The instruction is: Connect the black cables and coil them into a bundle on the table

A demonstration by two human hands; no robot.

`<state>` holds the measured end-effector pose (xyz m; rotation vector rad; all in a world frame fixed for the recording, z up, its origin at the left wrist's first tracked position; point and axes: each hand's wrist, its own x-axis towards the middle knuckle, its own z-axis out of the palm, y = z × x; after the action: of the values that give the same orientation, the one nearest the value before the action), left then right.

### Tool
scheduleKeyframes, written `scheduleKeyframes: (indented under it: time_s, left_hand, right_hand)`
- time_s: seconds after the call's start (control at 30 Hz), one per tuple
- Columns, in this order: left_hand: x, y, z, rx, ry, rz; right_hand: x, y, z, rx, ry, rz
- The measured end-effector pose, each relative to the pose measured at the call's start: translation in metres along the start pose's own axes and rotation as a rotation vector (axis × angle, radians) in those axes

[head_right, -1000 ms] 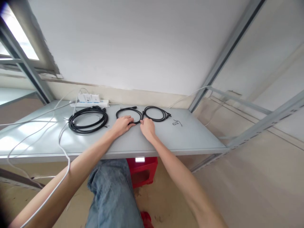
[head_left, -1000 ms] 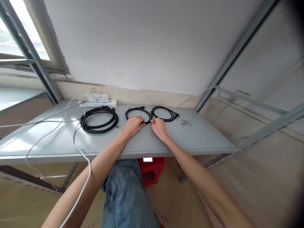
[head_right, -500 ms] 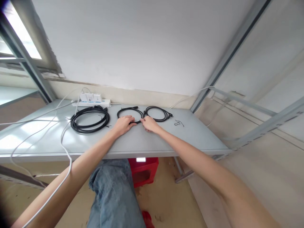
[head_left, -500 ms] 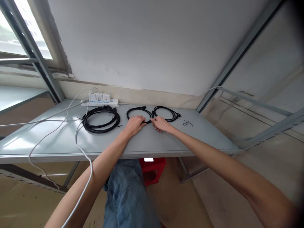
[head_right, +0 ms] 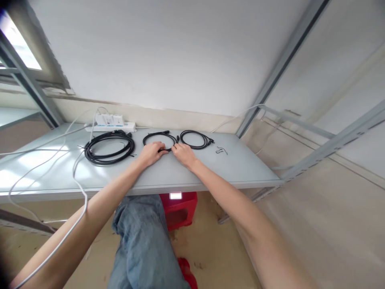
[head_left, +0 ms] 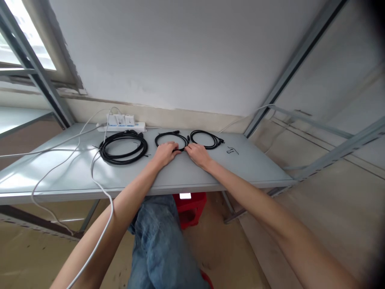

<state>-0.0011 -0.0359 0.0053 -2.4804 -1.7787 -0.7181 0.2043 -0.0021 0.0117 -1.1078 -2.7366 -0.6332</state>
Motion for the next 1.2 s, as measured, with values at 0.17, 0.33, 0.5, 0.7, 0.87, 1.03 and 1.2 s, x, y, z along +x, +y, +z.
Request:
scheduleKeyframes:
  time_s: [0.17, 0.33, 0.5, 0.7, 0.87, 1.03, 1.2]
  left_hand:
    - [-0.001, -0.001, 0.0, -0.003, 0.001, -0.012]
    - [-0.003, 0.0, -0.002, -0.019, 0.002, -0.012]
    - [-0.003, 0.001, -0.003, -0.02, 0.003, -0.004]
    - [-0.003, 0.001, -0.004, -0.02, -0.007, -0.004]
    - [-0.001, -0.001, -0.001, -0.044, 0.007, 0.006]
    - [0.0, -0.003, 0.002, -0.061, 0.042, 0.02]
    - [-0.002, -0.001, 0.0, -0.082, 0.052, 0.008]
  right_hand:
    - [-0.002, -0.009, -0.011, 0.07, -0.052, 0.12]
    - [0.003, -0.018, -0.021, 0.398, -0.019, 0.478]
    - [0.026, -0.011, -0.031, 1.072, -0.243, 0.875]
    - [0.033, 0.001, -0.038, 1.227, -0.395, 0.857]
    - [0.011, 0.002, -0.039, 0.549, -0.138, 0.328]
    - [0.007, -0.001, -0.037, 0.009, -0.121, -0.085]
    - [0.007, 0.002, -0.034, -0.141, -0.117, -0.208]
